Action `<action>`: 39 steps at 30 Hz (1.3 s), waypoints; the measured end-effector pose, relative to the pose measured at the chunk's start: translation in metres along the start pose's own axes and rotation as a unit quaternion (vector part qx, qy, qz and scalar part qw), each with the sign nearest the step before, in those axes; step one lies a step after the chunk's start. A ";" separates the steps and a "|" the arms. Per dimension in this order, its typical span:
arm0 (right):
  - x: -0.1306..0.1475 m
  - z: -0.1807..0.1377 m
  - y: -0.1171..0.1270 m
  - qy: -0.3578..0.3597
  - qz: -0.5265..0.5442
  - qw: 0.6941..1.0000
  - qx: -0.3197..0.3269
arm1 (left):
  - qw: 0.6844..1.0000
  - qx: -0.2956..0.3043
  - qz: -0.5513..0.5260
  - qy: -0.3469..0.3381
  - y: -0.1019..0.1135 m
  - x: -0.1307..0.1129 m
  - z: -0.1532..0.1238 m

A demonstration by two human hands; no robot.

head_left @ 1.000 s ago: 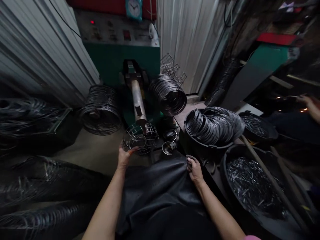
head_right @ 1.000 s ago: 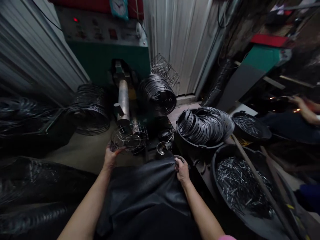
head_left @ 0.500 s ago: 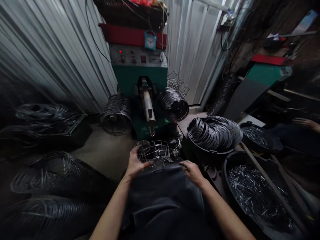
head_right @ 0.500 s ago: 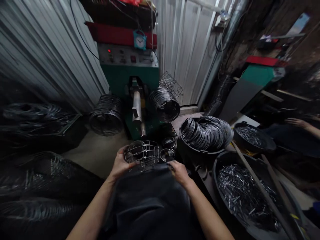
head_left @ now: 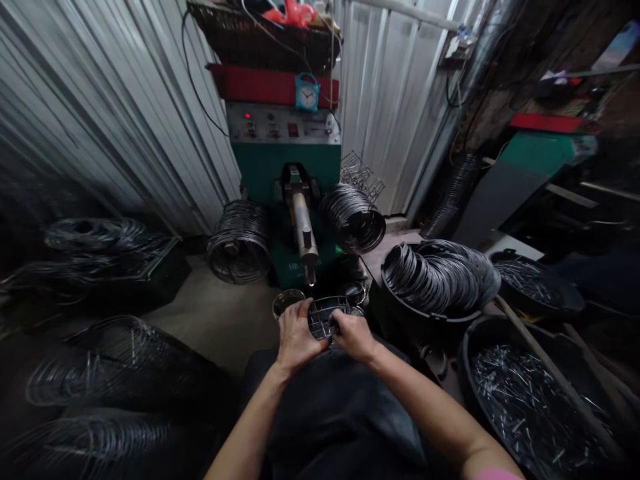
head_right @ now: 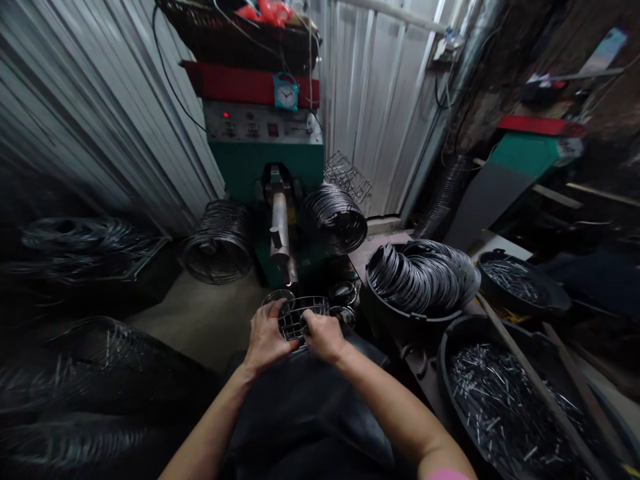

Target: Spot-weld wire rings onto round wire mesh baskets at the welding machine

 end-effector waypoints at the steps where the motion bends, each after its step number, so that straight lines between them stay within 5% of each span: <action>1: 0.000 -0.001 -0.004 0.020 0.029 0.999 -0.008 | 1.000 0.006 -0.001 0.010 -0.001 0.003 0.000; 10: 0.006 0.004 -0.005 0.181 0.087 0.978 0.055 | 0.994 0.056 -0.040 0.079 -0.002 0.026 0.006; 23: 0.002 0.027 -0.023 0.189 0.076 0.978 0.040 | 0.990 0.070 -0.075 0.096 -0.009 0.045 0.017; 39: 0.010 0.070 -0.007 0.175 0.080 0.981 0.019 | 0.988 0.089 -0.050 0.112 -0.013 0.066 0.058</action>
Point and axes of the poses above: each hand's wrist, its own z-axis towards the middle knuckle, its own y-axis out of the back of the hand, x = y × z, the point moved 7 cm from there along z, towards the middle knuckle, and after that the axes turned 2 degrees about -y, right-handed, at the moved point
